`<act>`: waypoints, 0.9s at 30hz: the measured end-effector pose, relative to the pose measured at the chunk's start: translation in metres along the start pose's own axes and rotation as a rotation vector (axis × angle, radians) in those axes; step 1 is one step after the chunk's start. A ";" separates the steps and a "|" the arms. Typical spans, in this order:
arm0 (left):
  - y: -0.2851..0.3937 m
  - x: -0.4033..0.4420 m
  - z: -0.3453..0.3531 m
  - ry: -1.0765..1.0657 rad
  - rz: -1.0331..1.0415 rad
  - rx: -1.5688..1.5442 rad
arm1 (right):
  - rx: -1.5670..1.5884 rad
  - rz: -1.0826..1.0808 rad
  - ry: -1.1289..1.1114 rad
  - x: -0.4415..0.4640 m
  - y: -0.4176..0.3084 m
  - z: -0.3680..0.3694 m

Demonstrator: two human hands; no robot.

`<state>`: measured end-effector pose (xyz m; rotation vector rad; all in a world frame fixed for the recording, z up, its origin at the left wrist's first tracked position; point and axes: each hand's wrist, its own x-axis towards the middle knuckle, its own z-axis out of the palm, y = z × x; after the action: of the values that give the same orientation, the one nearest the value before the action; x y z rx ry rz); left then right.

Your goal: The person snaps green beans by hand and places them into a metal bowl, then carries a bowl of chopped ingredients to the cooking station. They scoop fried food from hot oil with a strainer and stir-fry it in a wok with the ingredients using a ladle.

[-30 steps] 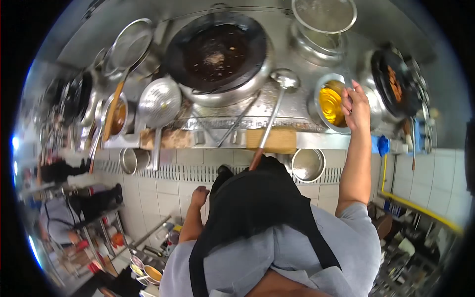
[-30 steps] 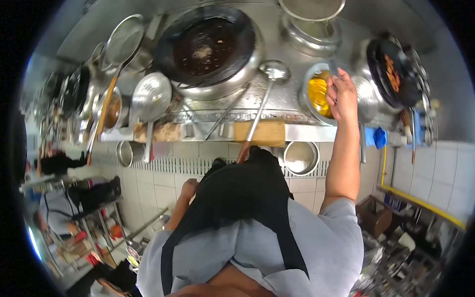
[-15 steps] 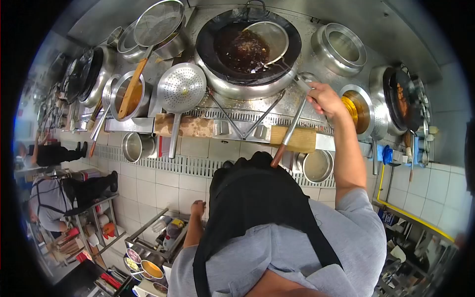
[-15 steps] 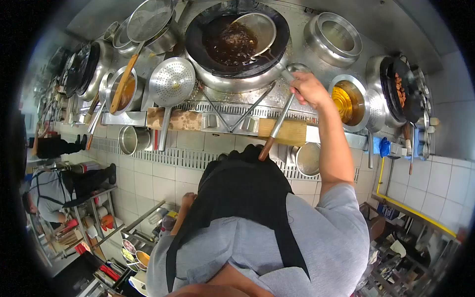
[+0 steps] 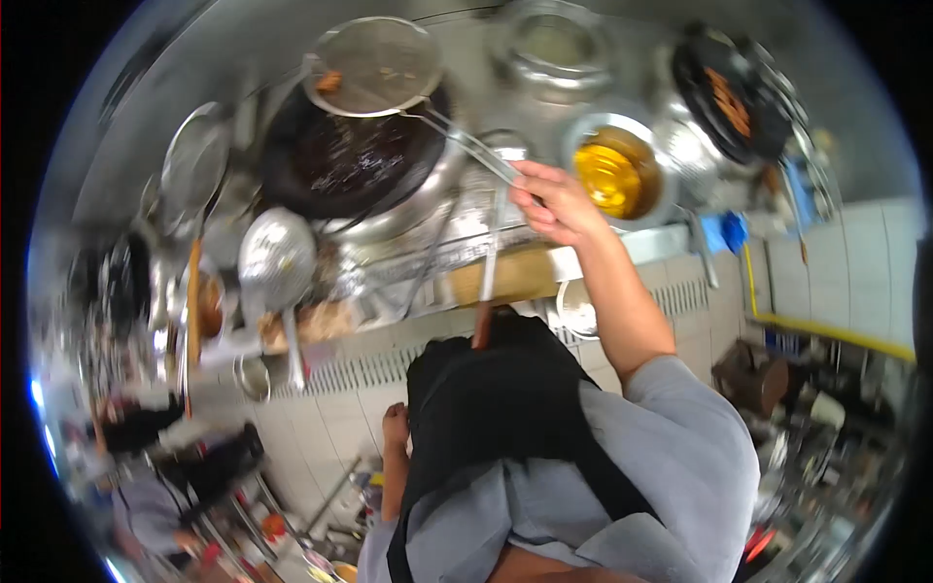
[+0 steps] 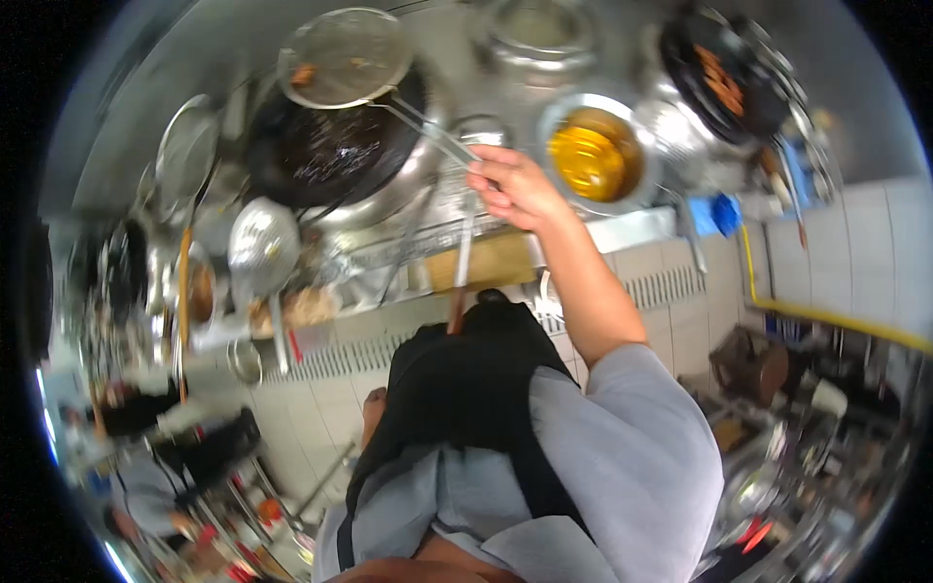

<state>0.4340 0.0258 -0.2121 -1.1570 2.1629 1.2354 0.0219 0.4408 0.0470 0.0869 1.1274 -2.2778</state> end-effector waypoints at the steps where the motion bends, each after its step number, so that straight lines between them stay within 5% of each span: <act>1: 0.008 0.005 0.010 -0.030 0.021 -0.021 | 0.027 -0.055 0.018 -0.012 -0.015 -0.011; 6: 0.067 0.010 0.037 -0.147 0.081 0.129 | 0.035 -0.361 0.183 -0.075 -0.099 -0.096; 12: 0.098 -0.005 0.051 -0.123 0.083 0.067 | -0.297 -0.725 0.789 -0.091 -0.184 -0.222; 14: 0.097 -0.013 0.053 -0.124 0.072 0.000 | -0.525 -0.744 1.076 -0.085 -0.203 -0.271; 16: 0.072 -0.004 0.052 -0.139 0.050 -0.114 | -1.108 -0.708 1.444 -0.071 -0.213 -0.349; 18: 0.057 -0.002 0.050 -0.127 0.084 -0.052 | -1.468 -0.450 1.525 -0.085 -0.229 -0.391; 20: 0.051 -0.015 0.045 -0.110 0.080 0.025 | -1.342 -0.506 1.645 -0.095 -0.234 -0.384; 23: 0.048 -0.033 0.047 -0.052 0.096 0.140 | -1.238 -0.739 1.572 -0.086 -0.219 -0.368; 26: -0.041 -0.001 0.056 -0.101 0.351 0.529 | -0.304 -0.846 0.805 -0.072 -0.175 -0.302; 27: -0.060 -0.003 0.061 -0.034 0.536 0.646 | -0.350 -0.755 0.801 -0.067 -0.161 -0.225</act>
<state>0.4807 0.0620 -0.2740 -0.2988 2.6401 0.6080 -0.0525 0.7150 0.0374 0.5528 2.2663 -2.7050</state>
